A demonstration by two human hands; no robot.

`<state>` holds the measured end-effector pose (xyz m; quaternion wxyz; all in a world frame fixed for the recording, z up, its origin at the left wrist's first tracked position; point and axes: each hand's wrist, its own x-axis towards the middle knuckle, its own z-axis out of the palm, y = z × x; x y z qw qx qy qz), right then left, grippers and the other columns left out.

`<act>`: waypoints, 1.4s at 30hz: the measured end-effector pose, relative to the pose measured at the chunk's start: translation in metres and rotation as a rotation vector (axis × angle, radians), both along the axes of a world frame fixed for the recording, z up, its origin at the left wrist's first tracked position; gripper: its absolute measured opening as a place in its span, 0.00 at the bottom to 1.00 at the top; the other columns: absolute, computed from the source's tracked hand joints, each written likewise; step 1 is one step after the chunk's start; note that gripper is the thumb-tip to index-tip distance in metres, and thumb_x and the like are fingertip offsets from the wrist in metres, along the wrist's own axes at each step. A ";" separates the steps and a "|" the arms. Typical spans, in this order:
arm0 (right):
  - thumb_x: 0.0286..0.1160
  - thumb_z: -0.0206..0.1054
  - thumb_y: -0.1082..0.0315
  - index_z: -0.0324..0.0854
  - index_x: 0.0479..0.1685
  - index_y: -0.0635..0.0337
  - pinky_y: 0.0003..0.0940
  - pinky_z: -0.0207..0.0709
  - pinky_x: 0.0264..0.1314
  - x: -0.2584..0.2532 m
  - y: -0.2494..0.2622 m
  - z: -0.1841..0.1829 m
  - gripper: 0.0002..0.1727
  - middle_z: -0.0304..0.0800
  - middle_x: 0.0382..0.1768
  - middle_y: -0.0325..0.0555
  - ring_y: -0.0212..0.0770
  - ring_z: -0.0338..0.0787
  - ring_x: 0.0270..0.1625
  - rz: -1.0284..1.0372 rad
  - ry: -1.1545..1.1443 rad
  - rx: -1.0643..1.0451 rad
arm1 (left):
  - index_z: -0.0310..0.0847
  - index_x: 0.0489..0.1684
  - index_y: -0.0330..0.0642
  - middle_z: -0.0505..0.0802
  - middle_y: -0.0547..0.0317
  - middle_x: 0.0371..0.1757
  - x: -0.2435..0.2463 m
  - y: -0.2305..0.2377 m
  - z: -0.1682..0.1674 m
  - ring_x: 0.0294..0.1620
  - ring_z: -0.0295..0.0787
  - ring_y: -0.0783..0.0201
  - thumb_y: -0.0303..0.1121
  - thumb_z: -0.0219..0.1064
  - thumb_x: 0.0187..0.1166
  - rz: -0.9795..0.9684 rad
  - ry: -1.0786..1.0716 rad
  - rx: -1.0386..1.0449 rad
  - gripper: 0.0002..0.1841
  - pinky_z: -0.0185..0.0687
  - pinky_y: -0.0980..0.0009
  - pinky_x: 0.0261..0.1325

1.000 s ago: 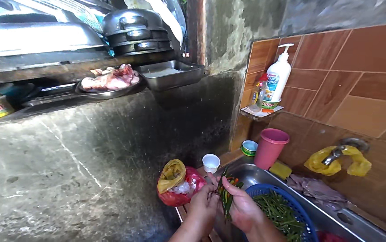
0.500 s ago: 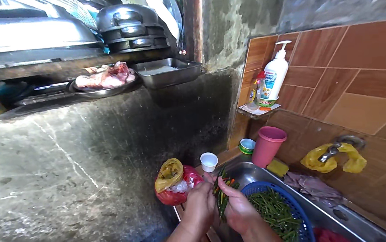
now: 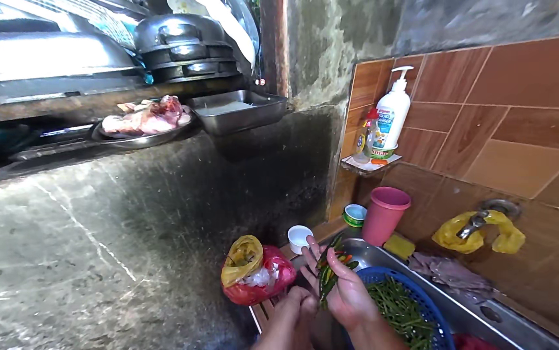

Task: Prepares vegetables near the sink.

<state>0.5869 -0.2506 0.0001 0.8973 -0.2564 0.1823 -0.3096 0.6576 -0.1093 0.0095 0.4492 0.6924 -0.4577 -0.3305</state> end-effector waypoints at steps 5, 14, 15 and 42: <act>0.96 0.46 0.66 0.74 0.74 0.67 0.37 0.76 0.78 0.005 0.008 0.002 0.20 0.84 0.75 0.49 0.40 0.84 0.77 -0.155 0.092 -0.039 | 0.85 0.48 0.28 0.91 0.38 0.43 -0.025 -0.009 -0.007 0.47 0.93 0.44 0.29 0.59 0.85 0.199 -0.600 -0.057 0.12 0.89 0.53 0.55; 0.94 0.53 0.65 0.76 0.70 0.67 0.31 0.83 0.66 0.005 0.024 0.018 0.18 0.90 0.62 0.50 0.38 0.90 0.63 -0.328 0.254 0.029 | 0.80 0.16 0.43 0.82 0.58 0.18 -0.003 -0.032 -0.035 0.21 0.86 0.59 0.32 0.65 0.65 0.307 -1.193 -0.481 0.09 0.85 0.65 0.24; 0.94 0.53 0.66 0.78 0.69 0.67 0.31 0.83 0.64 0.003 0.022 0.017 0.17 0.91 0.59 0.50 0.38 0.91 0.60 -0.272 0.258 0.010 | 0.79 0.16 0.43 0.82 0.58 0.19 0.000 -0.030 -0.033 0.22 0.86 0.59 0.32 0.66 0.65 0.239 -1.160 -0.490 0.09 0.86 0.65 0.27; 0.90 0.62 0.63 0.74 0.72 0.68 0.78 0.74 0.59 -0.096 -0.188 0.061 0.21 0.87 0.53 0.77 0.77 0.88 0.57 -0.531 1.279 -1.288 | 0.71 0.84 0.39 0.62 0.35 0.92 0.149 -0.045 -0.016 0.94 0.48 0.33 0.56 0.42 0.93 0.297 -0.929 0.814 0.33 0.36 0.27 0.88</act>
